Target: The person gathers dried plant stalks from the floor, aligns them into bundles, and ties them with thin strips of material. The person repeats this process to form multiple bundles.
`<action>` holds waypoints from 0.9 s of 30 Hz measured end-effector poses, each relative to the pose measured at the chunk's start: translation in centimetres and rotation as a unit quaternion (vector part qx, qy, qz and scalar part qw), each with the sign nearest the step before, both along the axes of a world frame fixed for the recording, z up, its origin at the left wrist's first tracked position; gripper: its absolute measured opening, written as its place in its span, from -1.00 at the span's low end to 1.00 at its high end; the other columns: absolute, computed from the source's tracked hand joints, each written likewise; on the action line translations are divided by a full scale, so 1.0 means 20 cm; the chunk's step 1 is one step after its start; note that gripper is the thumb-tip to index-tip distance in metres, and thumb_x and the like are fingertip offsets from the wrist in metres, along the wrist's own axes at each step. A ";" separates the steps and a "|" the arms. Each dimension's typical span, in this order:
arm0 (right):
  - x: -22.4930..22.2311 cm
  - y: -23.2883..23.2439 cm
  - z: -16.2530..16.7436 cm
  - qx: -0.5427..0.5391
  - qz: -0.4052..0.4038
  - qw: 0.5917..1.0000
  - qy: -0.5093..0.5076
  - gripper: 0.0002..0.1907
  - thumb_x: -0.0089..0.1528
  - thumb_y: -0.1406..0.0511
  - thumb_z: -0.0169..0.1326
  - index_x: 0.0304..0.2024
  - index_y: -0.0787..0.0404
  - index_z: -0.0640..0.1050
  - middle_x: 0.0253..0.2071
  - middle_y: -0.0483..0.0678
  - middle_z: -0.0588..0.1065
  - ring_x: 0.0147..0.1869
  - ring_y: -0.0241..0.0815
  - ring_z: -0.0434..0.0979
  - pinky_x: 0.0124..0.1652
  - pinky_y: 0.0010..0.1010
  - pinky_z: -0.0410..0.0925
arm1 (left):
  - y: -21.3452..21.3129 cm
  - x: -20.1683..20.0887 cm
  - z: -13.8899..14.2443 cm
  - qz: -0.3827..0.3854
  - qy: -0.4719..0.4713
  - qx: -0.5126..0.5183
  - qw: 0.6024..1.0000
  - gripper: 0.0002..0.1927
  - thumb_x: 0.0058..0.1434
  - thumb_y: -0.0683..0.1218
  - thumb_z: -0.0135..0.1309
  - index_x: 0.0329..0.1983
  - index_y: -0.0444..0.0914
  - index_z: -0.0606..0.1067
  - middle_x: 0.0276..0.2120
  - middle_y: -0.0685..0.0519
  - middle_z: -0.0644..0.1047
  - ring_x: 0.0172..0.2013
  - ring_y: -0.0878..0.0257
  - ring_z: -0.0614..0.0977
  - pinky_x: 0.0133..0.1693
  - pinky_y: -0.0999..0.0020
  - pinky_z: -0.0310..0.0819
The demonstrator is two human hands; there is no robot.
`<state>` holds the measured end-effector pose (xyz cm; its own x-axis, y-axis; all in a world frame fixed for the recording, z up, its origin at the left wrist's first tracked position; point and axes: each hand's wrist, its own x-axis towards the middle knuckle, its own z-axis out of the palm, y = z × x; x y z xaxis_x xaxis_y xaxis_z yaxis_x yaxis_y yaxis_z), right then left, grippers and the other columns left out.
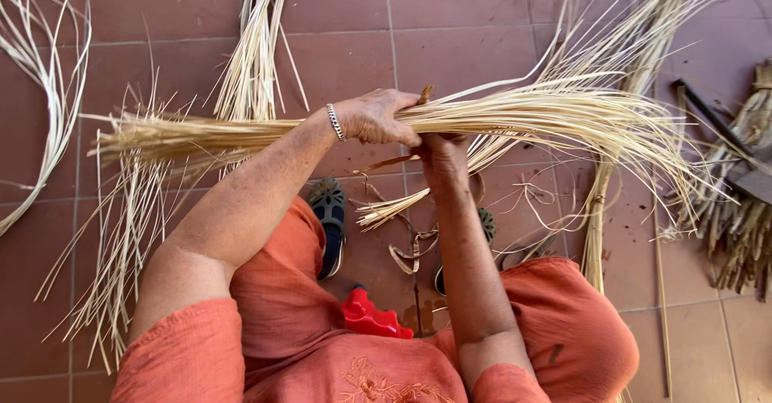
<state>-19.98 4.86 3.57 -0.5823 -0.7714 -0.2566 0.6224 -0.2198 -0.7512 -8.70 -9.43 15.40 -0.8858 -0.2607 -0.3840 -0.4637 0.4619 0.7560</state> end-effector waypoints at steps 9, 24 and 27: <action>0.07 0.06 -0.18 -0.047 0.130 0.989 -0.046 -0.77 0.40 0.26 0.08 0.02 0.26 0.55 -0.32 -0.02 0.56 -0.32 -0.28 0.58 -0.27 -0.37 0.53 | -0.17 0.02 -0.02 0.087 -0.010 -0.038 0.995 -0.31 0.01 0.18 0.34 0.20 -0.12 0.51 -0.42 -0.01 0.59 -0.57 0.32 0.54 -0.55 0.34 0.43; -0.08 -0.06 -0.18 -0.047 0.097 0.994 -0.032 -0.95 0.31 0.43 0.14 -0.19 0.21 0.60 -0.48 -0.14 0.46 -0.55 -0.40 0.19 -0.52 -0.50 0.12 | -0.06 -0.02 -0.13 0.104 -0.076 0.247 0.960 -0.33 0.07 -0.12 0.26 0.24 -0.29 0.30 -0.59 0.06 0.45 -0.70 0.37 0.43 -0.69 0.43 0.34; -0.10 -0.05 -0.18 -0.053 0.138 0.989 0.028 -0.95 0.32 0.41 0.16 -0.20 0.23 0.63 -0.50 -0.16 0.45 -0.57 -0.42 0.16 -0.53 -0.52 0.10 | -0.05 -0.01 -0.10 0.092 -0.054 0.269 0.957 -0.23 0.08 -0.13 0.28 0.32 -0.21 0.19 -0.58 0.06 0.46 -0.69 0.37 0.46 -0.68 0.41 0.37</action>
